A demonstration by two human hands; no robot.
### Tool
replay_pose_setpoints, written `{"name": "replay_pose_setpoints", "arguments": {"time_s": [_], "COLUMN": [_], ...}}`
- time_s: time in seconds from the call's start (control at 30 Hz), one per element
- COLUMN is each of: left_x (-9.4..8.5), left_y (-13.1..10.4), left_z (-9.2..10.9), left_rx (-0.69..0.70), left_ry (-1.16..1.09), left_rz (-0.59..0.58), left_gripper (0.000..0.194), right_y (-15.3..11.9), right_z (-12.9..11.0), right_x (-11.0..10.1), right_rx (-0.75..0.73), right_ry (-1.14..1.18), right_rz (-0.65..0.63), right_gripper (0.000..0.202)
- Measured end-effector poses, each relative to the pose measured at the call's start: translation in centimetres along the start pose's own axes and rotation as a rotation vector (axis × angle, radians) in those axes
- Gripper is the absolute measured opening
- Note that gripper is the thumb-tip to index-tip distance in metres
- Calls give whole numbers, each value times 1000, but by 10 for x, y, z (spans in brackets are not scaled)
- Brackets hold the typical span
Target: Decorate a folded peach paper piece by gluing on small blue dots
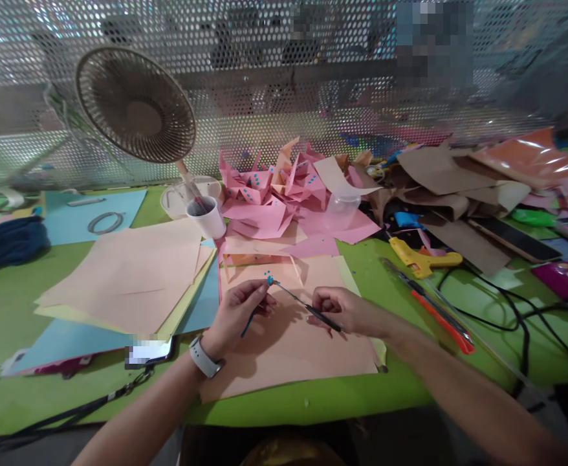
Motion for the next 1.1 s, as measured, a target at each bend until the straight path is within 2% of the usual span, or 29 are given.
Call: {"name": "replay_pose_setpoints", "arguments": {"time_s": [0.73,1.1], "left_x": [0,-3], "left_y": [1,2], "left_z": [2,-3], "left_rx": [47,8], "left_ry": [7,5], "left_rz": [-20,-17], "left_gripper": [34,36], "right_y": [3,2], "right_z": [6,4], "right_x": [-2,-3], "right_rx": [2,-31], "right_ry": [-31,-21], "right_rz": [34,48], "right_gripper": [49,48]}}
Point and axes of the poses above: each hand's wrist, its own y-axis towards the middle knuckle, its own x-axis out of the palm, z = x × y, the point moved 4 cm from there along y, towards the middle knuckle, and after that the axes turned 2 degrees about -y, right-handed, at the moved point
